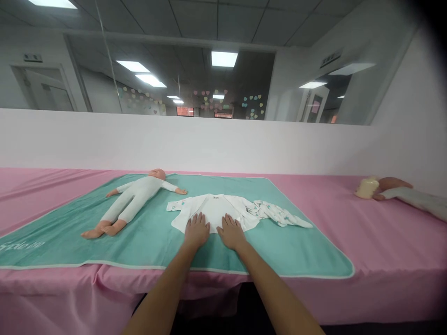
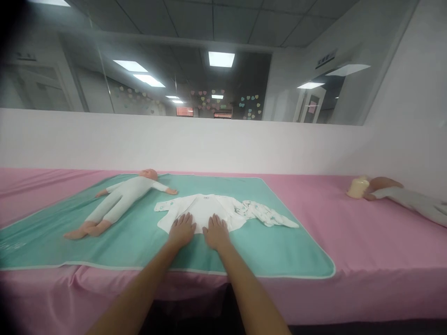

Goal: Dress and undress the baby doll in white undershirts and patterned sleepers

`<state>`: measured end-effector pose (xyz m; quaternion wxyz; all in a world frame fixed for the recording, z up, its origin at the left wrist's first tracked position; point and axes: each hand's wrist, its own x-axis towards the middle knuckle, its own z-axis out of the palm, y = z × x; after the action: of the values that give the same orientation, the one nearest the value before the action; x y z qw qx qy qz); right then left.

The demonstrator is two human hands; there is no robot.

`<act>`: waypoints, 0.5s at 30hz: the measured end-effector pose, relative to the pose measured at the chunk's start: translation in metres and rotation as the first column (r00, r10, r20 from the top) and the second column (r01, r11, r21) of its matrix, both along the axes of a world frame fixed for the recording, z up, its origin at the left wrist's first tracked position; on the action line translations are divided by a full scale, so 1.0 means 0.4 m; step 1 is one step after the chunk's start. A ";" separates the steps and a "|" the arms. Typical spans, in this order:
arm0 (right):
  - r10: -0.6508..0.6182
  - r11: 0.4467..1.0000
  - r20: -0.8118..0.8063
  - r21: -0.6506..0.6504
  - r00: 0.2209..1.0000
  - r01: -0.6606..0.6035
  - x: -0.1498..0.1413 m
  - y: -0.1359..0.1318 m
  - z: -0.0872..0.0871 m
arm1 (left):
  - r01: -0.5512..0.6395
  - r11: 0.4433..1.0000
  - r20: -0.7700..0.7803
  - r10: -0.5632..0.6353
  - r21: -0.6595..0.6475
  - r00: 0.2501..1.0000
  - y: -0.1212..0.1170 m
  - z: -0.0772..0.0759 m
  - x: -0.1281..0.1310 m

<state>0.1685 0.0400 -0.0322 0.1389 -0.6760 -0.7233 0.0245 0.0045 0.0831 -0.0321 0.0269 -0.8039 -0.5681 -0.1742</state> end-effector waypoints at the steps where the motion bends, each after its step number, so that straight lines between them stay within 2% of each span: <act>1: -0.002 1.000 -0.007 -0.015 1.000 0.002 0.013 -0.004 0.001 | -0.010 1.000 -0.003 0.010 -0.024 1.000 0.004 0.004 -0.024; 6: -0.095 0.995 -0.001 -0.036 0.995 0.095 0.104 -0.036 0.009 | -0.043 0.993 -0.038 0.039 -0.113 0.999 0.019 0.020 -0.161; 8: -0.084 0.995 0.009 -0.045 0.996 0.084 0.132 -0.055 0.013 | -0.019 0.993 -0.045 0.014 -0.116 0.999 0.019 0.021 -0.193; 11: -0.046 0.999 0.031 -0.012 0.998 0.046 0.144 -0.081 0.020 | 0.019 0.998 -0.032 -0.021 -0.060 0.999 0.019 0.018 -0.208; 13: -0.011 0.998 0.031 0.061 0.999 0.010 0.129 -0.089 0.024 | 0.043 0.999 0.003 -0.043 0.003 0.999 0.025 0.016 -0.205; 15: 0.079 0.988 -0.018 0.134 0.997 -0.076 0.100 -0.081 0.029 | 0.066 0.996 0.081 -0.072 0.066 0.994 0.039 0.018 -0.192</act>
<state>0.2084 0.0078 -0.0208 0.1908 -0.6363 -0.7474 -0.0108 -0.0723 0.0987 -0.0249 0.0226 -0.8138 -0.5347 -0.2265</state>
